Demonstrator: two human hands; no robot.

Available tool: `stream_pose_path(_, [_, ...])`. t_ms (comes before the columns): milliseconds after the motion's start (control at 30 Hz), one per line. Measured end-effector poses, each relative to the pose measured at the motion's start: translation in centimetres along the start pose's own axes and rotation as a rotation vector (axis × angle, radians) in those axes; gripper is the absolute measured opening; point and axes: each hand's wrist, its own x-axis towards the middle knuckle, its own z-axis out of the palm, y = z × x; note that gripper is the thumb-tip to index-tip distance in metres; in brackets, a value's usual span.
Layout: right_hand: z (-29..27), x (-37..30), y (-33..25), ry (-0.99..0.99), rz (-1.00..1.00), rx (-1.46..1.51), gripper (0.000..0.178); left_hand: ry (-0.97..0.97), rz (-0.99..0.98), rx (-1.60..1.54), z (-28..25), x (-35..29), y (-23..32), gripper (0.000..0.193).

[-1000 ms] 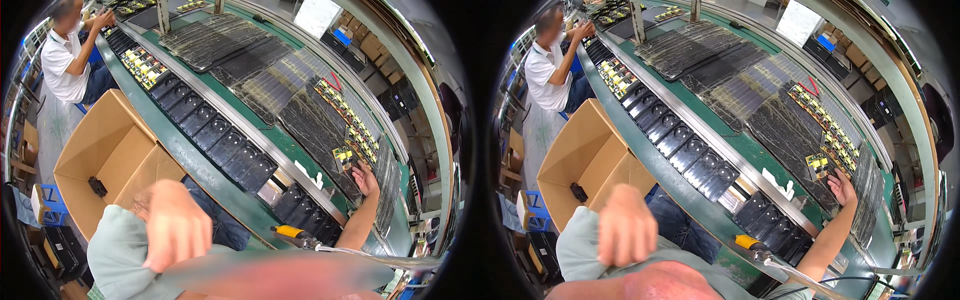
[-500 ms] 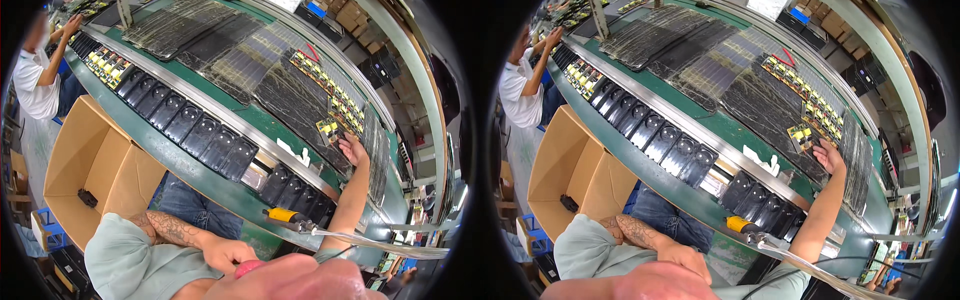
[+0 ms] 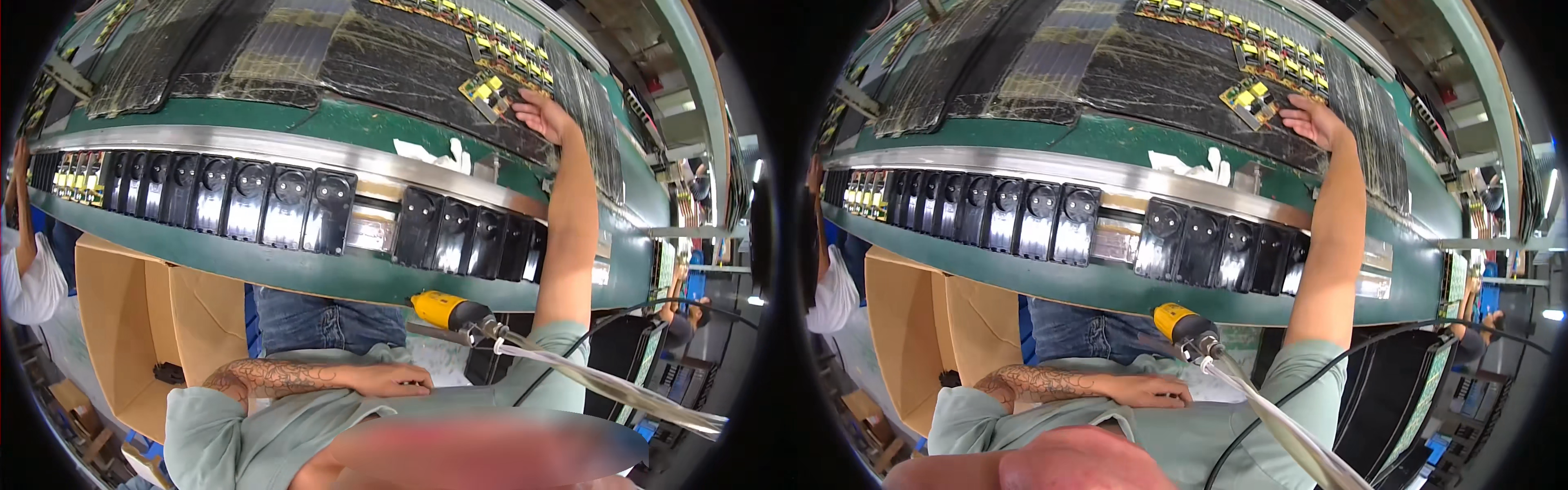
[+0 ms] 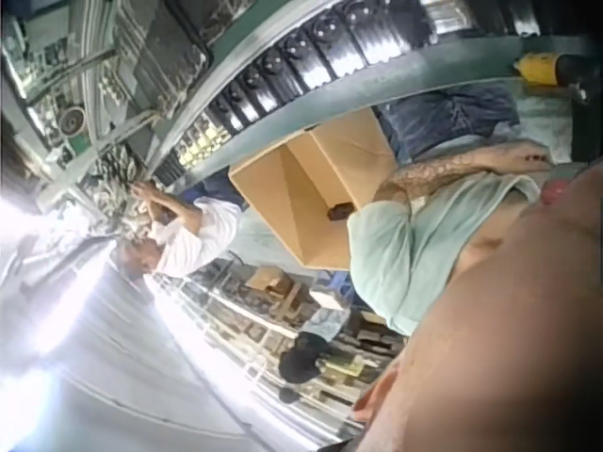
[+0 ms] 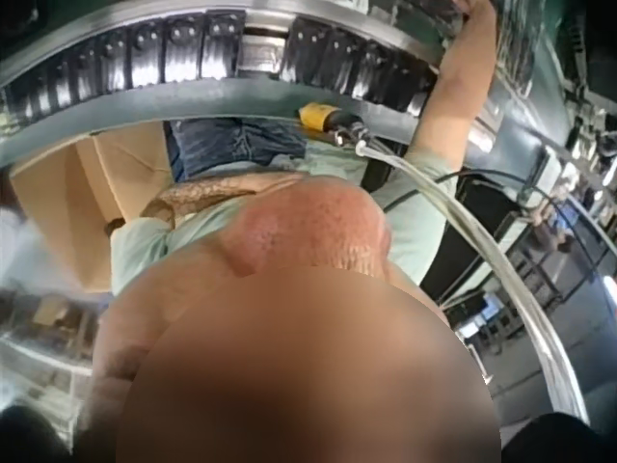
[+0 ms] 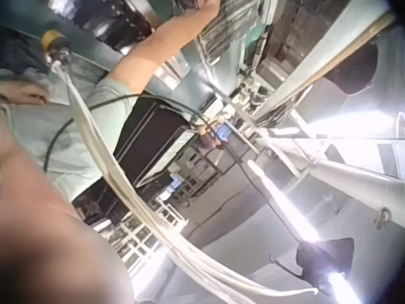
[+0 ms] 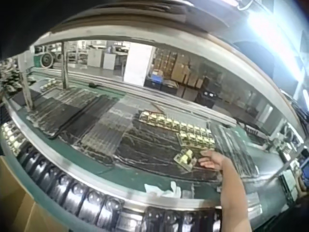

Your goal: Assembling circuit boards and electronic components on an industrial production line and placing them into boxes.

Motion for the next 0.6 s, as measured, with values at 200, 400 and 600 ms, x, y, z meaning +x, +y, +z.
stream_pose_path(200, [0.1, -0.4, 0.8, 0.153, -0.102, -0.271, 0.036, -0.11, -0.223, 0.195, -1.8, 0.3, -3.7, 0.021])
stream_pose_path(400, [4.7, -4.3, -1.7, 0.285, -0.161, -0.373, 0.034, -0.049, -0.017, 0.278, -2.2, 0.5, -6.1, 0.021])
stream_pose_path(600, [9.1, -6.8, -0.6, 0.17, -0.703, -1.235, 0.035, -0.03, 0.068, 0.35, -2.9, -0.8, -4.9, 0.02])
